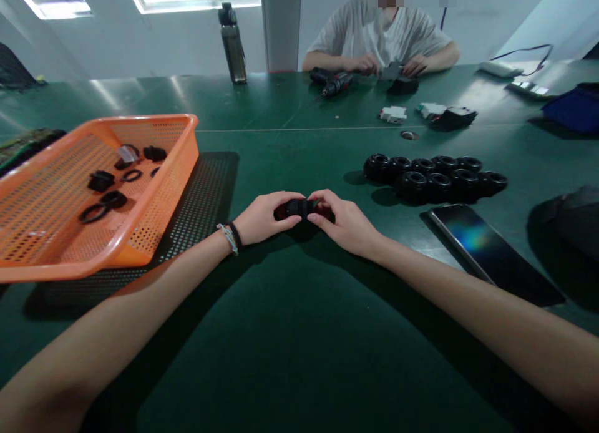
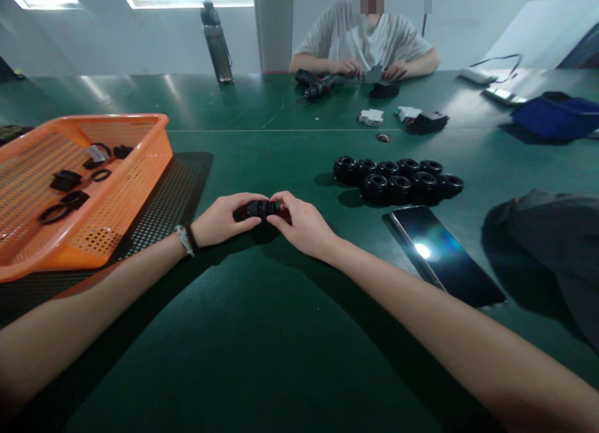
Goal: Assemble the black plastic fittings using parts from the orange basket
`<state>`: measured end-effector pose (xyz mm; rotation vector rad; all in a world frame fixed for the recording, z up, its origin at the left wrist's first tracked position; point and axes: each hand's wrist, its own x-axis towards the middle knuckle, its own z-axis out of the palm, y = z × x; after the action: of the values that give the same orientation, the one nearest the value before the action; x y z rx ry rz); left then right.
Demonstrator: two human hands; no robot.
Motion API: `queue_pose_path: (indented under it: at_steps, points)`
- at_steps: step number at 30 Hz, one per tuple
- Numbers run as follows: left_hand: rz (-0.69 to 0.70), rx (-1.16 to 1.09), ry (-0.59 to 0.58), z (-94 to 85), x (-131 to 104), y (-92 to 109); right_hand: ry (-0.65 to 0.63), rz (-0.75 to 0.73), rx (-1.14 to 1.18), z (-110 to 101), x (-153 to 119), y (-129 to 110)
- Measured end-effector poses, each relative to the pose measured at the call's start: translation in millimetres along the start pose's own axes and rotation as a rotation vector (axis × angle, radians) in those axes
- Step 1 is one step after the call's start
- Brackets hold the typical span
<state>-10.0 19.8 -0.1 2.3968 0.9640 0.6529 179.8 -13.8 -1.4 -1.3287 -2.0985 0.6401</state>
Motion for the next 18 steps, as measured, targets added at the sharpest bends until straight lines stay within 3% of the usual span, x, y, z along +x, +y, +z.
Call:
queue_pose_path:
  at_steps: [18]
  points:
    - [0.001, -0.003, 0.003, 1.0, 0.2, -1.1, -0.003, 0.007, 0.012, -0.5, -1.1, -0.4]
